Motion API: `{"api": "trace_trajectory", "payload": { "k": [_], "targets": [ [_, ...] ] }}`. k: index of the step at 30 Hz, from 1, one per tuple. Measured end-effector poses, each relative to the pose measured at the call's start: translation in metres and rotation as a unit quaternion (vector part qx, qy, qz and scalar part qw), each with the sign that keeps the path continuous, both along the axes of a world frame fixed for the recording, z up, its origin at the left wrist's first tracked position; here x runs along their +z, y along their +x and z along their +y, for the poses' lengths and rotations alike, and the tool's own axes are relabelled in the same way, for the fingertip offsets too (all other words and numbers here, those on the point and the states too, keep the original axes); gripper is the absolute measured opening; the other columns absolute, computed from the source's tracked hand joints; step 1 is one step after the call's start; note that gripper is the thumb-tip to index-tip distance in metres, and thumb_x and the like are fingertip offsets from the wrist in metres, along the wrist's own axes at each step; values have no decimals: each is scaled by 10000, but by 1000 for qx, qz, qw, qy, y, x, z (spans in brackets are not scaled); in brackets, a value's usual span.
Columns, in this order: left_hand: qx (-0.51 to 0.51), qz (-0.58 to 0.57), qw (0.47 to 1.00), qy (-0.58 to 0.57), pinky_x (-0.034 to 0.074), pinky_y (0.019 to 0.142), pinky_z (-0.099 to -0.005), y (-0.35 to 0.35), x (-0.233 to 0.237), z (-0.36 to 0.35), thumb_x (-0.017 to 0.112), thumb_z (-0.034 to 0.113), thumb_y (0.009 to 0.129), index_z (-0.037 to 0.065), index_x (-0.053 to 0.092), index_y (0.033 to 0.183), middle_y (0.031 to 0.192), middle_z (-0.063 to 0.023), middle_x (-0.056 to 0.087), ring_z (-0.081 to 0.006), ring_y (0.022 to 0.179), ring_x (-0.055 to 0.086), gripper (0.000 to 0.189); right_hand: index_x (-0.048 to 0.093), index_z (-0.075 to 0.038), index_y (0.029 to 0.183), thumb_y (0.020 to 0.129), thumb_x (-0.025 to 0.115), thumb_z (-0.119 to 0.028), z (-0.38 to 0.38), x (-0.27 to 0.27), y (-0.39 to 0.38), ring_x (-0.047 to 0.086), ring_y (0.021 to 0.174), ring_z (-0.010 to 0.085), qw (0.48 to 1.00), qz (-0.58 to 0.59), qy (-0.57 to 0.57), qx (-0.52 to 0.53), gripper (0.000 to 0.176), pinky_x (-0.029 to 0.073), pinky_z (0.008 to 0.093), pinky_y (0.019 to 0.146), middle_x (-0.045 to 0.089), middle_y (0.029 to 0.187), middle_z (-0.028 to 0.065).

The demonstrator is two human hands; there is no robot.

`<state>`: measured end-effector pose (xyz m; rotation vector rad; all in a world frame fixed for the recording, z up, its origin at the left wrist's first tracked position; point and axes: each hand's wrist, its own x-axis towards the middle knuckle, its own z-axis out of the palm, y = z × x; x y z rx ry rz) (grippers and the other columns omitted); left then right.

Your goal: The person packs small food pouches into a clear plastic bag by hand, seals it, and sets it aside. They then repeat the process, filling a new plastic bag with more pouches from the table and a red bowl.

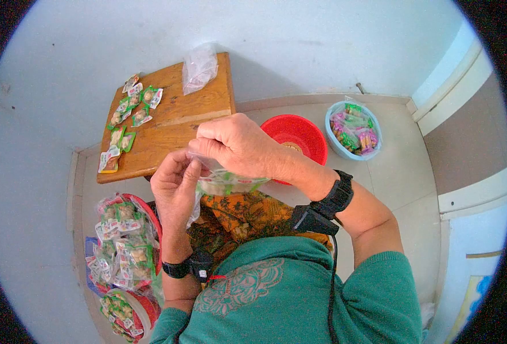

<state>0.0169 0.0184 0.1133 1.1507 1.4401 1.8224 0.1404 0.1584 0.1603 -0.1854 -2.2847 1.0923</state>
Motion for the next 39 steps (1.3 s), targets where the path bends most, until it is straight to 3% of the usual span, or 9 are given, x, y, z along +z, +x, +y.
{"api": "trace_trajectory", "payload": {
  "k": [6, 12, 14, 18, 20, 27, 32, 34, 39],
  "targets": [
    [6, 19, 1000, 18, 559, 734, -276, 2, 2, 0, 643, 17, 951, -52, 651, 1100, 925, -80, 703, -135, 803, 669, 165, 553, 29, 796, 967, 639, -168, 1, 7, 2, 429, 578, 195, 999, -39, 20, -6, 275, 402, 335, 544, 493, 641, 131],
    [65, 1, 997, 49, 525, 654, -229, 7, 11, -1, 660, 56, 957, -52, 720, 985, 811, -30, 680, -83, 714, 621, 126, 615, 9, 864, 939, 675, -199, -3, 23, 14, 545, 693, 222, 998, -40, -6, 54, 229, 452, 334, 623, 574, 770, 114],
    [81, 1, 996, 41, 547, 654, -248, 6, 10, -4, 635, 76, 972, -47, 719, 991, 858, -59, 702, -109, 723, 646, 150, 637, 7, 884, 892, 670, -174, 0, 21, 20, 617, 710, 355, 995, -18, 90, 43, 184, 486, 417, 638, 638, 770, 157],
    [101, -28, 994, 40, 586, 629, -273, 3, 6, -8, 603, 94, 989, -48, 713, 1011, 912, -99, 726, -136, 725, 676, 181, 646, 8, 912, 866, 676, -132, 9, 14, 35, 635, 749, 330, 985, -74, 155, 10, 150, 501, 410, 678, 634, 797, 162],
    [103, -41, 993, 39, 596, 627, -284, 1, 7, -10, 601, 88, 988, -52, 709, 1012, 913, -104, 724, -139, 735, 681, 178, 642, 10, 922, 846, 716, -90, 13, 16, 41, 618, 785, 250, 990, -111, 84, -9, 145, 489, 357, 675, 619, 834, 114],
    [101, -139, 983, 70, 600, 626, -280, -9, 7, -9, 624, 101, 978, -58, 708, 1010, 914, -112, 721, -158, 710, 692, 183, 640, 7, 894, 862, 696, -32, 21, -4, 54, 602, 771, 198, 994, -92, 31, -41, 75, 487, 324, 683, 641, 835, 81],
    [103, -139, 982, 73, 645, 644, -363, -13, 6, -14, 581, 83, 989, -38, 694, 1008, 946, -135, 722, -212, 823, 724, 166, 657, -4, 902, 916, 692, -84, 31, -31, 60, 591, 815, 81, 983, -26, -171, -59, 88, 493, 264, 733, 668, 854, 8],
    [109, -168, 977, 68, 607, 638, -289, -10, 15, -14, 609, 66, 977, -42, 708, 1009, 910, -105, 718, -150, 766, 695, 150, 662, -10, 892, 926, 697, -116, 24, -34, 57, 589, 798, 63, 967, 11, -246, -61, 116, 496, 259, 705, 675, 841, -4],
    [105, -140, 981, 79, 593, 634, -273, -19, 11, -26, 604, 48, 971, -40, 707, 989, 879, -87, 712, -130, 721, 681, 136, 674, 1, 902, 937, 679, -115, 13, -45, 52, 591, 814, 57, 930, 90, -353, -58, 122, 491, 245, 741, 692, 856, 8]
  ]
}}
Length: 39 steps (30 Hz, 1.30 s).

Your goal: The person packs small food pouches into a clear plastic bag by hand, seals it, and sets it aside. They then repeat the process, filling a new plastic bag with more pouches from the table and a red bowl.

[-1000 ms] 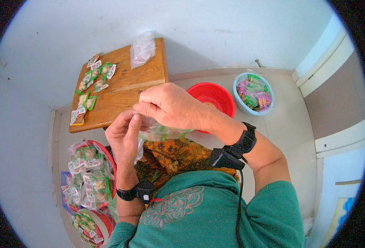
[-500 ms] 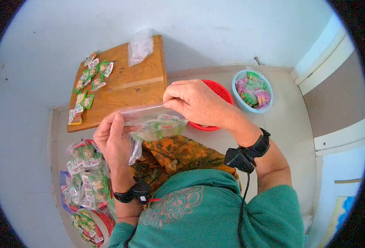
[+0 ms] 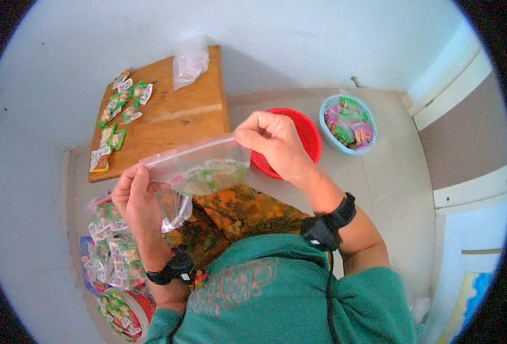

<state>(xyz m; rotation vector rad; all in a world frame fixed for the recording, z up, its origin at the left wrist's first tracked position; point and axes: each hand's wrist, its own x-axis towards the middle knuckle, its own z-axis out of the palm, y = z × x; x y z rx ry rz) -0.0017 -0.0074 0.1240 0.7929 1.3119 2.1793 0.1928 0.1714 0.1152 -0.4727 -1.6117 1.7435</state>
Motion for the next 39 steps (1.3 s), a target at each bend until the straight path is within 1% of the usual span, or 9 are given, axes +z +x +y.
{"api": "trace_trajectory", "payload": {
  "k": [8, 10, 12, 13, 16, 23, 25, 31, 39],
  "targets": [
    [85, 82, 986, -116, 512, 610, -235, -5, 29, -19, 607, 108, 987, -39, 691, 984, 834, -41, 699, -82, 685, 640, 169, 680, 4, 877, 908, 710, -70, -17, 16, -8, 613, 786, 66, 998, 24, 59, 29, 85, 505, 242, 706, 708, 861, 30],
    [110, 125, 977, -136, 535, 697, -290, -2, 39, -26, 663, 140, 950, -18, 692, 1024, 886, -74, 712, -162, 790, 683, 177, 679, 2, 870, 911, 713, -79, -22, 21, -10, 611, 783, 64, 997, 15, 76, 28, 97, 503, 241, 709, 703, 855, 31],
    [222, 499, 820, -172, 538, 833, -376, 1, 54, -29, 754, 155, 846, 16, 691, 1063, 988, -108, 713, -284, 974, 685, 265, 675, 6, 868, 915, 713, -90, -27, 24, -11, 610, 772, 66, 995, -5, 97, 31, 113, 495, 236, 699, 701, 852, 33],
    [197, 526, 807, -184, 483, 975, -464, 10, 64, -29, 824, 182, 727, 53, 695, 1079, 1074, -121, 697, -354, 1130, 626, 397, 677, 2, 865, 919, 712, -102, -28, 24, -13, 616, 774, 74, 992, 11, 118, 40, 122, 491, 237, 694, 700, 852, 36],
    [120, 626, 749, -182, 450, 1020, -494, 19, 77, -17, 836, 168, 695, 63, 691, 1067, 1062, -100, 698, -341, 1127, 626, 413, 682, -11, 868, 916, 716, -103, -32, 25, -12, 621, 784, 84, 989, -5, 117, 93, 109, 490, 244, 693, 699, 860, 31],
    [4, 646, 749, -144, 435, 1031, -512, 14, 46, -6, 781, 93, 716, 69, 671, 902, 915, -84, 669, -285, 1002, 651, 217, 658, 1, 857, 892, 735, -84, -37, 33, -9, 641, 815, 117, 978, -10, 179, 103, 120, 505, 264, 715, 695, 881, 61],
    [21, 631, 766, -120, 530, 882, -475, 12, 48, -5, 769, 58, 703, 70, 690, 806, 775, -70, 662, -290, 803, 673, 131, 656, -1, 858, 885, 747, -96, -34, 29, -8, 644, 826, 119, 979, -18, 176, 103, 134, 510, 268, 726, 697, 889, 59],
    [-8, 594, 786, -169, 497, 577, -412, 20, 48, -18, 748, 52, 755, 60, 668, 790, 705, -111, 622, -314, 650, 639, 87, 706, 35, 1078, 883, 750, -129, -37, 18, 0, 673, 937, 184, 971, -87, 171, 145, 259, 533, 319, 830, 726, 1030, 120],
    [-61, 509, 836, -196, 504, 585, -436, 24, 46, -22, 720, 84, 821, 31, 665, 809, 719, -159, 651, -371, 668, 648, 78, 719, 44, 1045, 977, 636, -176, -42, -2, 9, 670, 945, 174, 985, -79, 32, 147, 245, 538, 303, 808, 727, 1034, 123]
  ]
}}
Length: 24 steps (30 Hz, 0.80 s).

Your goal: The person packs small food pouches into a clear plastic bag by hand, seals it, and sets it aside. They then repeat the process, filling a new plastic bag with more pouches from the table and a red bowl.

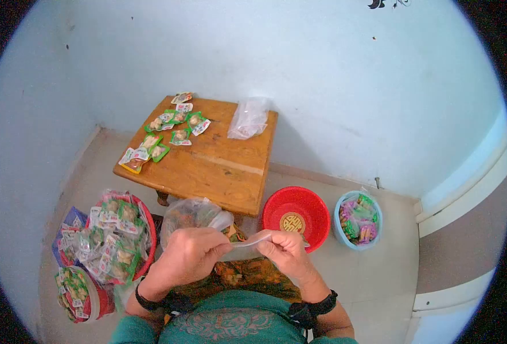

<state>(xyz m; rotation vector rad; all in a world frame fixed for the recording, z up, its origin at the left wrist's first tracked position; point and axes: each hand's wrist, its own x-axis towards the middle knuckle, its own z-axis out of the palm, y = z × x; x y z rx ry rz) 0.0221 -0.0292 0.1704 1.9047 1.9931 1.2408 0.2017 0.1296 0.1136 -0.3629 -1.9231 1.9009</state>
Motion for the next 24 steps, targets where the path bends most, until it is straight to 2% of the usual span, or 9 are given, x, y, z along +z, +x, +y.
{"api": "trace_trajectory", "payload": {
  "k": [2, 8, 10, 11, 13, 15, 21, 23, 24],
  "targets": [
    [-8, -37, 999, -12, 506, 586, -437, -5, -5, 1, 704, 92, 841, 20, 663, 812, 730, -171, 661, -387, 678, 650, 89, 710, 45, 1013, 1013, 594, -178, 2, -7, 3, 627, 847, 99, 1000, -2, -11, 23, 252, 516, 268, 760, 714, 939, 48],
    [-89, -158, 976, -121, 490, 569, -423, -23, -27, 14, 628, 142, 902, -18, 635, 798, 687, -192, 630, -365, 634, 645, 191, 704, 27, 972, 1018, 581, -213, -10, -7, 3, 612, 735, 89, 992, -45, -114, 16, 274, 495, 260, 688, 693, 794, 24],
    [-120, -220, 948, -198, 480, 554, -383, -27, -37, 20, 599, 165, 942, -20, 635, 803, 633, -137, 611, -250, 550, 627, 235, 697, 17, 935, 1019, 576, -209, -9, -23, 3, 597, 708, 83, 989, -53, -141, 3, 270, 479, 257, 657, 682, 775, 18],
    [-121, -222, 946, -201, 480, 554, -383, -29, -46, 23, 599, 165, 942, -20, 635, 803, 633, -137, 611, -250, 550, 627, 235, 689, 7, 899, 1019, 570, -205, -7, -30, 4, 583, 681, 78, 984, -58, -166, -10, 271, 463, 255, 627, 671, 757, 12],
    [-165, -265, 916, -252, 418, 507, -306, -36, -69, 30, 590, 204, 976, -2, 621, 775, 596, -1, 560, -90, 561, 533, 289, 680, -4, 869, 1011, 580, -202, -6, -37, 4, 566, 664, 72, 981, -72, -181, -17, 264, 446, 253, 606, 655, 736, 4],
    [-165, -321, 886, -292, 399, 498, -287, -36, -92, 36, 589, 220, 980, 13, 623, 774, 589, 19, 537, -81, 552, 513, 295, 670, -15, 839, 1003, 589, -199, -4, -43, 4, 548, 647, 66, 977, -86, -195, -23, 260, 430, 251, 585, 639, 715, -4],
    [-152, -436, 804, -375, 380, 444, -255, -29, -124, 38, 601, 257, 967, 51, 619, 722, 580, 25, 519, -75, 478, 484, 321, 654, -27, 833, 954, 661, -231, -4, -61, 4, 537, 657, 64, 976, -166, -116, -84, 237, 426, 248, 582, 628, 719, 1],
    [-147, -441, 800, -379, 372, 441, -251, -27, -126, 38, 606, 261, 963, 54, 623, 726, 580, 26, 518, -75, 471, 476, 315, 653, -9, 950, 886, 724, -231, -8, -61, 1, 612, 763, 163, 957, -158, 145, -195, 242, 489, 313, 672, 665, 869, 84],
    [-137, -432, 803, -386, 370, 442, -249, -27, -128, 38, 607, 253, 957, 52, 628, 731, 582, 28, 519, -75, 474, 477, 303, 653, -9, 950, 886, 724, -231, -8, -50, 0, 612, 763, 163, 957, -159, 145, -193, 242, 489, 313, 672, 665, 869, 84]
  ]
}}
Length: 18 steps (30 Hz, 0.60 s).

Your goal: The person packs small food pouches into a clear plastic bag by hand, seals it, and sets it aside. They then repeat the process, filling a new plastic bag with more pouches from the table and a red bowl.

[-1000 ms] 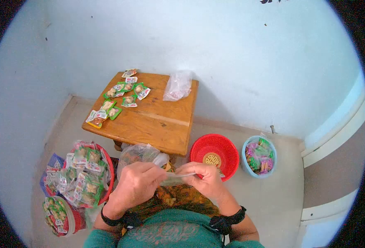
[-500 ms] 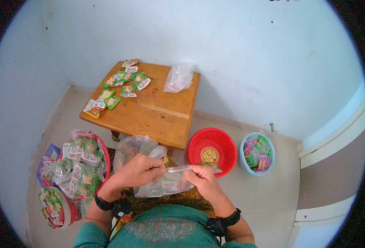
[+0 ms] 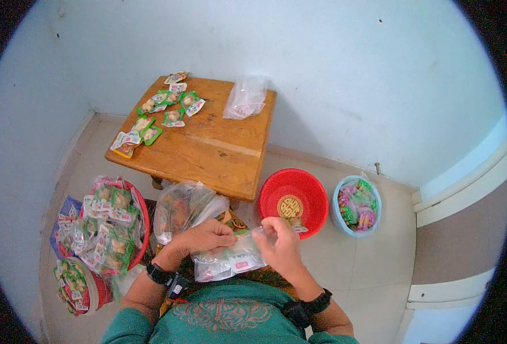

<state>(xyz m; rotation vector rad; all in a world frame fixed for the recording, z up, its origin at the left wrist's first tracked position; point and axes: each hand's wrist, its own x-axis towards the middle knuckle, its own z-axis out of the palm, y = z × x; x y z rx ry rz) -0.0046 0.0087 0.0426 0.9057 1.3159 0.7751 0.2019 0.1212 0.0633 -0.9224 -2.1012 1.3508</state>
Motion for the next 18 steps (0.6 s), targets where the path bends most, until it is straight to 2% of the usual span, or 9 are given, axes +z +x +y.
{"api": "trace_trajectory", "payload": {
  "k": [1, 2, 3, 5, 6, 11, 13, 16, 18],
  "targets": [
    [1, 13, 1000, -7, 367, 443, -246, 1, -2, 0, 608, 245, 950, 50, 633, 736, 585, 29, 520, -75, 477, 478, 291, 642, -3, 1018, 838, 762, -250, -1, 20, -2, 625, 866, 226, 985, 18, 163, 47, 328, 493, 359, 757, 658, 961, 118],
    [2, 11, 1000, -8, 367, 443, -246, 1, 0, -1, 608, 245, 950, 50, 633, 736, 585, 29, 520, -75, 477, 478, 291, 631, 2, 1085, 789, 800, -268, -2, 36, -2, 639, 968, 290, 942, 36, 321, 92, 435, 498, 406, 842, 651, 1053, 152],
    [22, 4, 1000, -2, 368, 447, -245, 2, 3, -1, 615, 239, 946, 50, 641, 742, 589, 33, 520, -69, 484, 475, 280, 631, 2, 1085, 789, 800, -268, -4, 46, -3, 639, 968, 290, 943, 34, 319, 92, 435, 498, 406, 842, 651, 1053, 152],
    [38, -6, 999, 2, 369, 451, -244, 4, -1, -1, 621, 234, 942, 49, 649, 748, 592, 37, 521, -63, 491, 472, 269, 613, -6, 1170, 734, 818, -320, -13, 59, -5, 585, 1142, 346, 875, 3, 378, 304, 575, 437, 464, 969, 624, 1168, 164],
    [32, -8, 999, 11, 383, 481, -240, 2, -9, 0, 625, 239, 948, 50, 677, 793, 629, 55, 545, -48, 541, 488, 251, 629, -8, 1162, 682, 830, -361, -18, 60, -8, 601, 1144, 320, 851, -20, 406, 333, 628, 454, 449, 960, 635, 1194, 136],
    [11, 30, 998, 53, 399, 530, -226, 1, -23, -2, 623, 240, 965, 45, 718, 871, 696, 79, 589, -26, 615, 501, 236, 629, -3, 1161, 687, 805, -393, -23, 46, -8, 580, 1172, 321, 831, -48, 406, 378, 639, 434, 456, 978, 621, 1226, 134],
    [31, -26, 998, 45, 391, 543, -225, -1, -27, -4, 626, 239, 969, 32, 715, 866, 708, 73, 599, -26, 619, 487, 248, 628, -2, 1160, 696, 793, -401, -23, 47, -6, 574, 1178, 316, 829, -51, 409, 377, 634, 433, 453, 977, 620, 1225, 132],
    [44, -52, 998, 15, 378, 546, -230, -2, -30, -4, 626, 256, 971, 28, 715, 862, 708, 78, 592, -24, 621, 468, 268, 620, 4, 1173, 767, 732, -329, -25, 32, 1, 566, 1182, 303, 789, -101, 457, 397, 537, 439, 450, 975, 621, 1220, 131],
    [39, -39, 998, 19, 373, 543, -233, 0, -31, -1, 630, 261, 969, 31, 715, 858, 699, 83, 580, -24, 618, 463, 269, 611, 7, 1176, 810, 661, -223, -26, 16, 3, 579, 1161, 290, 744, -103, 566, 340, 435, 460, 444, 954, 618, 1218, 144]
  ]
}}
